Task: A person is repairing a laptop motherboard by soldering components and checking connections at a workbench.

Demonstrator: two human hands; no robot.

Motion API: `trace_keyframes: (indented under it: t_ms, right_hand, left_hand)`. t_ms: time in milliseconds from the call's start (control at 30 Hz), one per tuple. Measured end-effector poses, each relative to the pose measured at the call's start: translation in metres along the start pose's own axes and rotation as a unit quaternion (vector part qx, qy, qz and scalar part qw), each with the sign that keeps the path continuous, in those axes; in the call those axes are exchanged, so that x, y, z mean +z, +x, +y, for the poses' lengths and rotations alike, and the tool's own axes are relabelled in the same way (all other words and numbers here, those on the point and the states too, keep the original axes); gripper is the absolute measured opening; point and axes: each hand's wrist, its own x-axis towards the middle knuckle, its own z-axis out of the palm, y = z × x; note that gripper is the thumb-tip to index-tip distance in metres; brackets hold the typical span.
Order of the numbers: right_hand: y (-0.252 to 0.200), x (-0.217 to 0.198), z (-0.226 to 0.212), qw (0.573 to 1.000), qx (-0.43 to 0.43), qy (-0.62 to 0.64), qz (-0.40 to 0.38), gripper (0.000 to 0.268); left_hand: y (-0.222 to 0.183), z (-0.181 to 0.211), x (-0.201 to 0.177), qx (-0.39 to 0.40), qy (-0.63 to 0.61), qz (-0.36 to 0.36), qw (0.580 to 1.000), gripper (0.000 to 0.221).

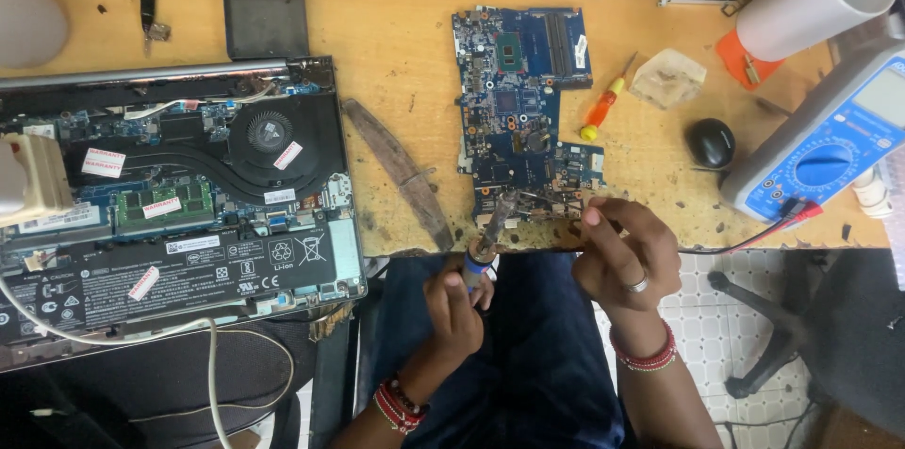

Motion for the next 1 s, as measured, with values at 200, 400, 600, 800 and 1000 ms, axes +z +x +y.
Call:
trace_keyframes:
  t_ms: [200,400,600,800,1000]
  right_hand:
    - [0.007,0.005,0.0,1.0,-0.019,-0.009,-0.001,0.023]
    - [0.005,0.0,-0.001,1.0,-0.011,-0.013,-0.015,0.021]
    - [0.007,0.005,0.001,0.999,-0.023,-0.025,-0.004,0.021]
    - [0.028,0.002,-0.001,0.992,0.087,-0.074,0.06,0.009]
    - [0.036,-0.033,0.017,0.963,0.193,-0.185,-0.045,0.024]
  left_hand:
    - [-0.003,-0.005,-0.001,-0.014,-0.059,-0.006,0.998,0.062]
    - [-0.002,-0.004,-0.001,-0.008,-0.077,-0.012,0.997,0.06]
    - [-0.001,0.0,0.001,-0.001,-0.046,-0.009,0.999,0.06]
    - [-0.003,0.0,0.0,-0.003,-0.025,-0.014,1.0,0.06]
    - [-0.009,-0.01,-0.002,-0.014,0.009,-0.015,1.0,0.063]
